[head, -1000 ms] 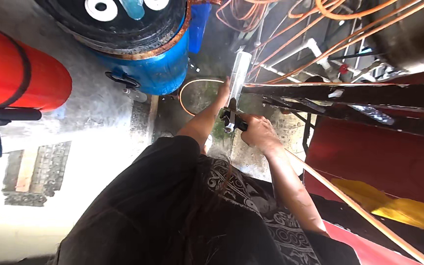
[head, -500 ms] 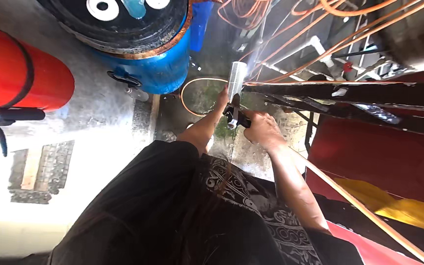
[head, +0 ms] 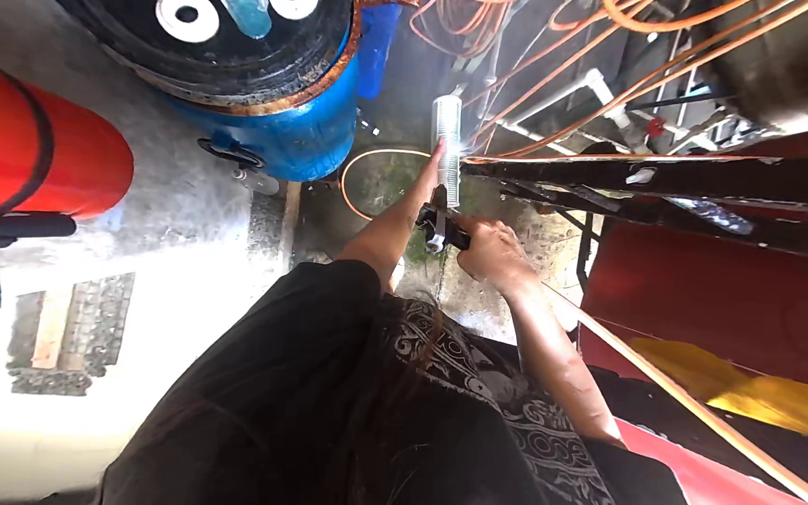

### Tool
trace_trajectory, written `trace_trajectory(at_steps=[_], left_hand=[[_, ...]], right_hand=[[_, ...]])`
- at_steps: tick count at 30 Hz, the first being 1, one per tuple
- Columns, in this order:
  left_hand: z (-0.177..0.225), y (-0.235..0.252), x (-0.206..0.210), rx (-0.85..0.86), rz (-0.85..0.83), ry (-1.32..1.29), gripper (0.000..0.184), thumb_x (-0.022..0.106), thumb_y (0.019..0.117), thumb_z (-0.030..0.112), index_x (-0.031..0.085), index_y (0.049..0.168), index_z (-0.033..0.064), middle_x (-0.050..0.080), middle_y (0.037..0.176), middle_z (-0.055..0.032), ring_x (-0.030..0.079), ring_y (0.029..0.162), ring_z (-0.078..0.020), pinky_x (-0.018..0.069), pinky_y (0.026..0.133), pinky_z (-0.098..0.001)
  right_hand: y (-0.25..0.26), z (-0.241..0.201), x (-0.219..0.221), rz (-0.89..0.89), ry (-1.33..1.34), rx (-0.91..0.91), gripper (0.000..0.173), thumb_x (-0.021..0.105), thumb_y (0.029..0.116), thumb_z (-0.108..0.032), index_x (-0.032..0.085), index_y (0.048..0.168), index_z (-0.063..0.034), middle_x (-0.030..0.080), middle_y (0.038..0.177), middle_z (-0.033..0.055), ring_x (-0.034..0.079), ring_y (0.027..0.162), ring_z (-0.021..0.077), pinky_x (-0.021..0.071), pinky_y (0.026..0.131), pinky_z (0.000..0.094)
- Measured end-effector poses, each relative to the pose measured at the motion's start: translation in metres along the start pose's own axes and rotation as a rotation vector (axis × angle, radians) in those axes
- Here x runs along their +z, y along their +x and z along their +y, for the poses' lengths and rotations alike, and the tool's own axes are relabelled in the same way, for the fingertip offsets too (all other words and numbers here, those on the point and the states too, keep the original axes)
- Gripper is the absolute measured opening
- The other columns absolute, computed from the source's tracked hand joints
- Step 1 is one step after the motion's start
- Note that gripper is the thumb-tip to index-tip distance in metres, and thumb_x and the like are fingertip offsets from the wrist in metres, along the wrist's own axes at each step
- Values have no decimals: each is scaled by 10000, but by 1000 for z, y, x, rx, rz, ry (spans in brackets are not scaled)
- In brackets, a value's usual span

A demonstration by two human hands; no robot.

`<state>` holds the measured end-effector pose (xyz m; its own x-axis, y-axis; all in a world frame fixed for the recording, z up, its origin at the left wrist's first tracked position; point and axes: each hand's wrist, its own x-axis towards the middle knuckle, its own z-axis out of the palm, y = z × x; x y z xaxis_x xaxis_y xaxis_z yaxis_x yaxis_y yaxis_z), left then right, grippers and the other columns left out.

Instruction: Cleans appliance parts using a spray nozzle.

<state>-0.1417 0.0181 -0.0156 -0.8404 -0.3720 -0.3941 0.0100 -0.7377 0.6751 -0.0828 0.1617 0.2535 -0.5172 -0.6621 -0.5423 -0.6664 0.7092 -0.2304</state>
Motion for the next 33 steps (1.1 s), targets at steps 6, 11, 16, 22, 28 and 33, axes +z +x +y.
trace_trajectory(at_steps=[6,11,16,22,28,33], left_hand=[[39,24,14,-194,190,-126,523,474,1035,559,595,1277,111,709,1017,-111,701,855,-230,606,740,-423],[45,32,11,-164,144,-140,538,409,1021,616,591,1249,163,686,1016,-72,676,889,-202,586,759,-434],[46,37,9,-128,48,-197,556,452,1017,636,595,1210,135,681,907,-80,676,747,-197,598,651,-397],[136,-36,67,-380,358,-72,503,188,1130,433,531,1339,130,604,1073,-71,602,923,-174,520,864,-358],[46,44,3,-145,153,-157,506,620,978,535,580,1278,130,677,997,-105,684,835,-232,605,728,-453],[41,30,-2,-140,150,-98,458,483,1031,488,583,1244,95,688,1026,-118,688,888,-233,596,757,-436]], right_hand=[[3,-4,5,-83,-33,10,578,752,783,-67,668,1350,-146,704,1179,162,670,1080,394,523,900,634],[4,-1,9,-105,-29,10,556,753,777,-70,675,1323,-131,700,1167,164,667,1081,390,518,915,631],[5,-1,12,-99,-44,17,556,754,776,-71,673,1324,-129,700,1165,160,668,1077,380,513,922,618],[6,1,15,-74,-34,18,540,767,781,-69,674,1312,-104,697,1149,188,662,1072,405,501,906,632],[7,0,13,-66,-65,38,532,773,769,-76,678,1291,-115,699,1143,173,668,1059,403,518,884,630],[5,3,10,-37,-45,40,549,775,769,-65,683,1308,-113,704,1155,181,671,1061,412,517,877,648]])
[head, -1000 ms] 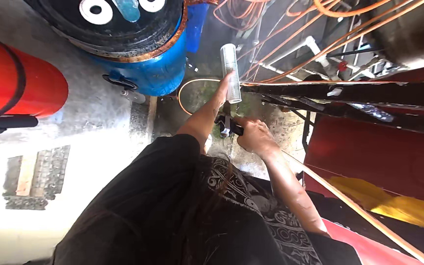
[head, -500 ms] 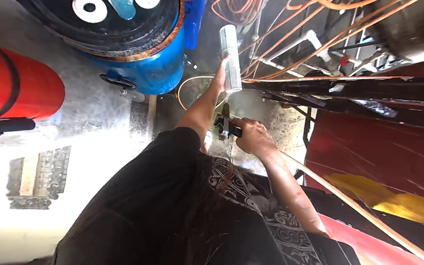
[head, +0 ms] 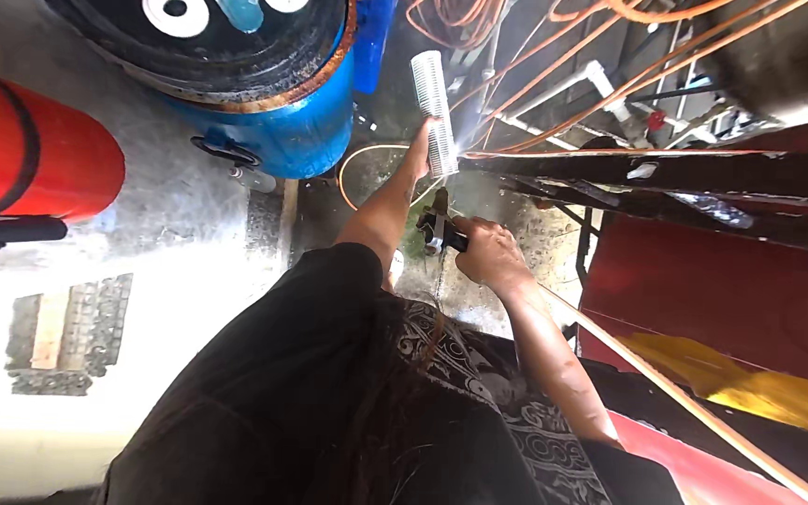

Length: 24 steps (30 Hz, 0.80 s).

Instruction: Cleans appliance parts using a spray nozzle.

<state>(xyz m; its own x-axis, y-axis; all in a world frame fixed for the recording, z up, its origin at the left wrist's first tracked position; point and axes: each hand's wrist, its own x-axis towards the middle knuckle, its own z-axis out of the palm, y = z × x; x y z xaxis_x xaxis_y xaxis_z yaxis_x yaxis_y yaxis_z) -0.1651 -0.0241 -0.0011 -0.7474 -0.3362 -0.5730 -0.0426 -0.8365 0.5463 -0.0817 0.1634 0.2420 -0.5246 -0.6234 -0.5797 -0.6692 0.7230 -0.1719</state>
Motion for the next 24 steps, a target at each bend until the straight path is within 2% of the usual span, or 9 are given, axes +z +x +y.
trace_trajectory(at_steps=[2,4,5,7,9,12,15,20,24], left_hand=[[27,-41,27,-97,134,119,439,356,1084,436,569,1251,90,673,1046,-116,680,909,-218,583,786,-402],[62,-77,64,-299,334,148,473,257,1130,435,541,1363,135,619,1183,-95,607,1036,-209,500,944,-400],[51,-72,53,-236,244,150,534,234,1128,466,518,1415,117,629,1226,-129,623,1056,-236,514,943,-432],[0,-27,9,27,-48,129,691,288,1069,638,533,1398,81,692,1140,-168,705,949,-256,612,770,-449],[-10,-11,6,-26,-38,81,704,354,1007,726,603,1309,140,715,1039,-118,708,876,-243,610,728,-463],[-10,-24,11,-83,11,109,651,335,1027,691,612,1264,152,707,1023,-83,694,893,-215,596,758,-442],[-18,-29,7,-88,-59,98,775,241,997,770,579,1362,176,712,1116,-95,699,987,-216,604,821,-445],[-49,-12,-6,30,-109,284,837,105,1028,719,454,1534,151,569,1472,-109,576,1311,-200,508,1070,-464],[-66,-8,-17,-65,-53,223,872,184,991,783,532,1469,142,634,1385,-124,623,1249,-239,540,1014,-503]], right_hand=[[0,1,-3,0,-2,-1,553,770,769,-64,679,1312,-114,703,1162,175,668,1075,406,520,884,645],[-3,-1,-6,-21,23,-18,563,763,779,-44,675,1330,-120,702,1175,177,663,1089,415,513,887,652],[-4,0,-6,-16,37,-17,560,759,780,-39,677,1327,-125,701,1175,180,662,1086,420,513,879,661],[-5,3,-5,30,45,-4,563,764,761,-46,686,1311,-136,702,1158,184,669,1057,427,524,838,675],[-6,3,-10,41,58,7,574,772,754,-46,686,1312,-151,705,1163,186,670,1061,437,527,822,687],[-5,1,-18,2,65,23,575,756,787,-52,673,1348,-150,699,1216,190,656,1122,435,517,869,680],[-3,4,-22,39,68,33,546,760,791,-70,682,1327,-132,702,1197,206,664,1109,438,518,847,684],[5,6,-27,-68,47,24,594,718,808,-81,642,1392,-164,688,1262,169,640,1192,391,503,957,641],[-2,7,-31,76,86,30,535,746,783,-38,685,1309,-116,707,1175,208,666,1102,436,515,857,681]])
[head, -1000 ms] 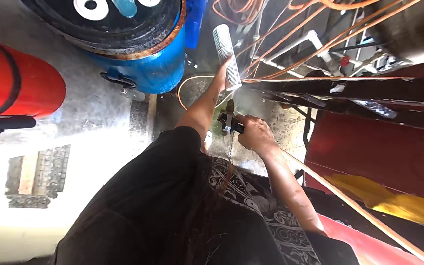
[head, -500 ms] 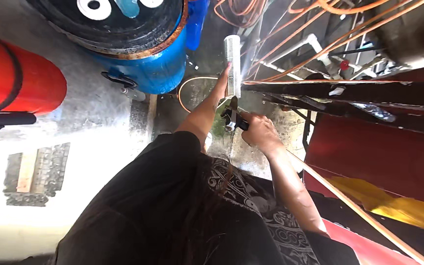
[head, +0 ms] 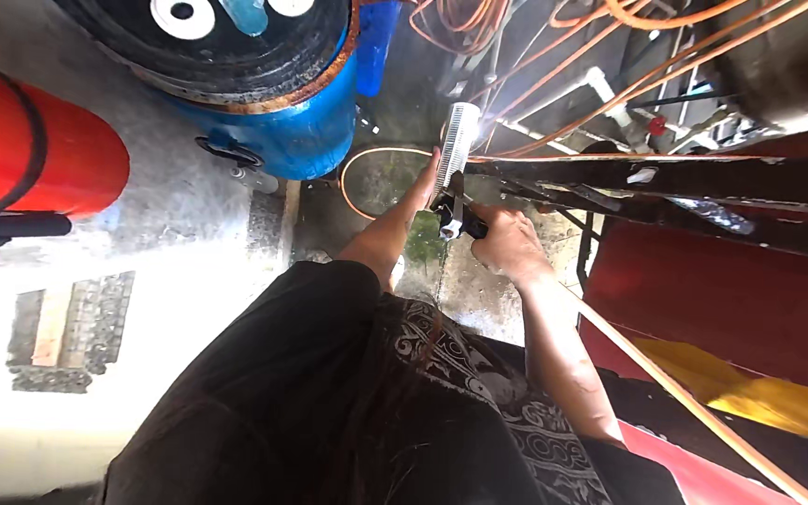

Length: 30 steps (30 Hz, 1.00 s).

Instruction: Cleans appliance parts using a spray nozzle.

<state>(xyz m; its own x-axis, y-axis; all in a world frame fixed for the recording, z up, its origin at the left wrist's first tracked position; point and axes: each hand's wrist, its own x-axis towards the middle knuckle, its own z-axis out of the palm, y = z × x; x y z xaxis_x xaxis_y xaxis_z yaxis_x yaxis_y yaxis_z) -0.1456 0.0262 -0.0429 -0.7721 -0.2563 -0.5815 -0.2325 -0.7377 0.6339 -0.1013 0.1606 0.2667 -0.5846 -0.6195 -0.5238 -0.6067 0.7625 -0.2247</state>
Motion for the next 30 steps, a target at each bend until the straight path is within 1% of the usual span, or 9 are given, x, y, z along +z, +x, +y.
trace_trajectory(at_steps=[3,5,10,13,16,19,22,25,30], left_hand=[[8,-28,0,-107,5,38,862,162,965,818,544,1450,217,635,1369,-104,605,1247,-254,508,1001,-556],[13,-42,-1,-97,-3,47,802,165,998,769,541,1448,222,642,1350,-82,620,1217,-209,536,988,-488],[19,-40,-4,-78,-49,40,760,159,1032,715,467,1517,218,596,1422,-75,594,1254,-187,511,1029,-444],[21,-17,-2,-58,-72,-246,827,184,1000,770,534,1380,123,699,1083,-147,703,920,-255,610,777,-435],[43,-9,9,0,42,-540,631,361,1024,669,597,1213,115,694,938,-108,695,801,-220,605,697,-409],[52,2,7,64,27,-652,405,489,1034,484,592,1131,104,681,933,-105,687,825,-225,600,729,-426],[60,4,9,55,107,-650,316,534,1023,405,581,1118,108,668,955,-101,677,852,-217,591,740,-426],[62,6,11,-9,191,-638,393,590,1007,395,558,1284,117,656,1155,-127,665,1031,-248,581,850,-460],[59,5,13,-8,287,-588,488,626,992,402,527,1388,135,623,1291,-128,628,1148,-253,557,920,-464]], right_hand=[[-2,-3,-3,16,-11,-22,565,747,780,-34,674,1334,-113,705,1184,205,668,1099,435,522,848,673],[-2,-5,-4,12,-17,-32,562,747,779,-35,673,1331,-114,704,1171,205,672,1085,430,529,831,661],[-3,-5,7,-10,-33,-89,545,753,763,-49,692,1299,-130,712,1138,181,684,1043,417,537,809,657],[-4,-1,18,-34,-39,-99,576,770,747,-44,690,1309,-144,714,1155,173,674,1063,420,528,840,668],[0,-3,22,-83,-72,-57,564,771,759,-66,684,1311,-142,711,1148,181,675,1061,414,529,858,652],[1,-5,24,-118,-98,-44,561,761,779,-84,675,1330,-146,701,1161,170,671,1069,395,524,885,634],[2,-4,24,-96,-97,-41,546,763,779,-81,684,1316,-141,712,1137,172,682,1047,394,531,867,629],[1,-4,25,-115,-96,-36,559,763,778,-77,677,1327,-145,711,1151,160,676,1066,381,522,896,623],[0,-5,25,-125,-100,-34,560,753,780,-63,675,1331,-130,709,1168,169,675,1077,391,517,906,628]])
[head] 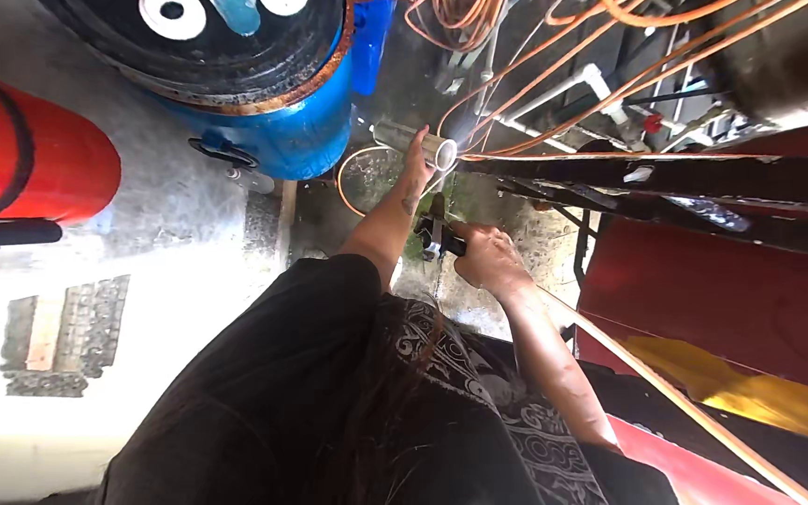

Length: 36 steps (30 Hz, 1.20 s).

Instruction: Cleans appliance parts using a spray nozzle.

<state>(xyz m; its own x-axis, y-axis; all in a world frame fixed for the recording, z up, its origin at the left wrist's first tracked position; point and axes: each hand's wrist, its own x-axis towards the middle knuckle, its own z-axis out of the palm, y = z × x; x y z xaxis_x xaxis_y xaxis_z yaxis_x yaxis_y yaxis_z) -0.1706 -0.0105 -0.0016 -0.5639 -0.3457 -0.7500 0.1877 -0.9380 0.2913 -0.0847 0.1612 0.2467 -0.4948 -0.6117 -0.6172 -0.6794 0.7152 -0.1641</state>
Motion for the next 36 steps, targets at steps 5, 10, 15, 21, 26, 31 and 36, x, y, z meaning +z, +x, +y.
trace_trajectory(at_steps=[5,10,15,21,26,31,36], left_hand=[[0,3,-1,30,17,-34,432,637,983,331,541,1331,95,648,1199,-143,653,1058,-255,574,863,-458],[2,5,2,42,-7,-24,452,657,970,325,532,1328,79,650,1172,-148,656,1025,-248,576,848,-442],[-1,4,2,2,-2,-14,500,679,957,376,553,1339,80,653,1219,-144,658,1081,-256,580,878,-453],[-10,-16,-8,-56,-198,-84,380,422,1031,457,567,1139,122,672,985,-99,677,880,-219,587,757,-423],[-17,-20,-10,-113,-281,-36,469,341,1053,521,594,1141,137,679,963,-70,678,858,-181,592,741,-387],[-22,-17,-2,-140,-310,112,458,371,1068,495,602,1191,118,693,973,-79,688,858,-188,595,729,-382],[-17,-24,5,-29,-185,555,615,686,975,400,444,1483,152,641,1285,-154,660,1093,-267,578,878,-453]], right_hand=[[1,1,2,-28,4,2,551,756,787,-69,675,1328,-136,709,1176,163,669,1100,386,514,921,629],[-1,2,0,-18,20,-3,560,753,782,-55,675,1331,-136,705,1181,169,667,1096,394,508,926,637],[-2,0,-3,20,-8,-10,566,768,774,-75,675,1330,-131,702,1181,174,668,1087,406,519,896,648],[-2,0,-4,4,-8,-5,568,763,775,-66,673,1331,-133,701,1182,175,670,1083,404,523,886,640],[-5,-2,-5,9,16,-37,570,762,783,-59,676,1341,-138,710,1181,172,671,1086,402,519,901,638],[-4,3,-6,17,46,-24,561,759,774,-47,684,1322,-142,706,1168,166,668,1084,401,524,880,645],[-2,7,-9,54,35,20,593,764,778,-64,666,1356,-153,707,1186,185,672,1088,417,526,867,669]])
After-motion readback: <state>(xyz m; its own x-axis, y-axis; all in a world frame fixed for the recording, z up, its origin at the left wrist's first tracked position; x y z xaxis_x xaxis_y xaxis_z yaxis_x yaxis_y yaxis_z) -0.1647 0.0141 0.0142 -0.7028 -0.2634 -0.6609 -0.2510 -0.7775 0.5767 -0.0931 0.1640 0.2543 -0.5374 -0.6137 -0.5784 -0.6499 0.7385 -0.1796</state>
